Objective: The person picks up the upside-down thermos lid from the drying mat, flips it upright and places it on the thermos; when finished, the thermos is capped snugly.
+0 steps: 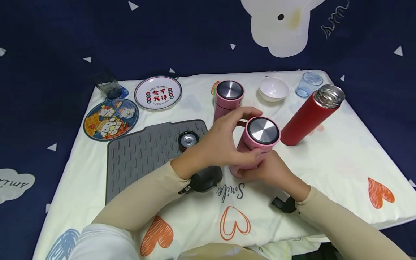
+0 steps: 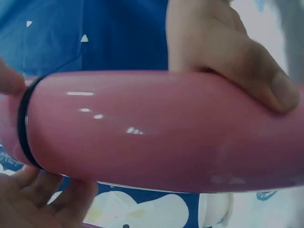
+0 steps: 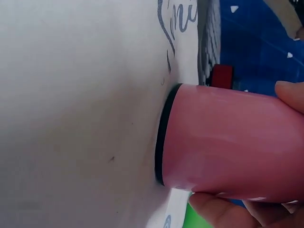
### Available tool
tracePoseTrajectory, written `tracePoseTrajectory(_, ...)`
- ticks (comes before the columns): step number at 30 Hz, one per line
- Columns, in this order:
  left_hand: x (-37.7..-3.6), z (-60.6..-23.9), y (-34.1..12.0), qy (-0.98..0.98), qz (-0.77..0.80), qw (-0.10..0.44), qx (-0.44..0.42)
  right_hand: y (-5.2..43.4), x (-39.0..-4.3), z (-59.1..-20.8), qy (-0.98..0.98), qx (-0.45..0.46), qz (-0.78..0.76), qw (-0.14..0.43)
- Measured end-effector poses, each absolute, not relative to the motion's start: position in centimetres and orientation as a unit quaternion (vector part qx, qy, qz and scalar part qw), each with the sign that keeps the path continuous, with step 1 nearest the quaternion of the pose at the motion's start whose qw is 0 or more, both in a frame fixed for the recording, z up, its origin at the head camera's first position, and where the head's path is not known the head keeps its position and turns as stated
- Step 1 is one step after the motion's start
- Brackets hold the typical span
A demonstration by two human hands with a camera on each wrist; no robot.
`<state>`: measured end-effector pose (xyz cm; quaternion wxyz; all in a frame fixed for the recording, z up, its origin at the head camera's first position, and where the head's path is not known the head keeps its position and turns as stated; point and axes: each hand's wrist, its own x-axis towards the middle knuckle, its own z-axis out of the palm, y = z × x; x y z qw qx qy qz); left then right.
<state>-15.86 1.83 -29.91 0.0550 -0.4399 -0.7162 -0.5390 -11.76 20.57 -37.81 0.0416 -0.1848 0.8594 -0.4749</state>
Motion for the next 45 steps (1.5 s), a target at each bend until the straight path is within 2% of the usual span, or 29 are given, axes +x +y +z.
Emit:
tracePoseTrajectory(9, -15.6, -29.6, 2.4, -0.734, -0.520, 0.028, -0.436, 19.7, -10.6, -34.9, 0.846, -0.200, -0.493, 0.038)
tracePoseTrajectory(18, -15.6, -29.3, 2.7, -0.738, -0.516, 0.058, -0.432, 19.9, -10.9, -34.8, 0.842, -0.184, -0.505, 0.046)
tracePoseTrajectory(27, -15.3, -29.0, 2.7, -0.761, -0.516, -0.012, -0.392, 19.8, -11.0, -34.7, 0.848, -0.189, -0.493, 0.048)
tracePoseTrajectory(29, -15.3, -29.1, 2.7, -0.769, -0.510, -0.013, -0.385, 19.7, -10.8, -34.7, 0.855, -0.183, -0.484, 0.045)
tracePoseTrajectory(34, -15.6, -29.4, 2.8, -0.731, -0.546, -0.057, -0.404, 19.9, -10.6, -34.7, 0.851, -0.189, -0.488, 0.038)
tracePoseTrajectory(39, -15.7, -29.7, 2.9, -0.719, -0.555, -0.023, -0.418, 19.9, -10.7, -34.8, 0.847, -0.191, -0.494, 0.047)
tracePoseTrajectory(45, -15.7, -29.6, 2.9, -0.705, -0.575, -0.055, -0.412, 20.0, -10.9, -35.1, 0.838, -0.200, -0.506, 0.049)
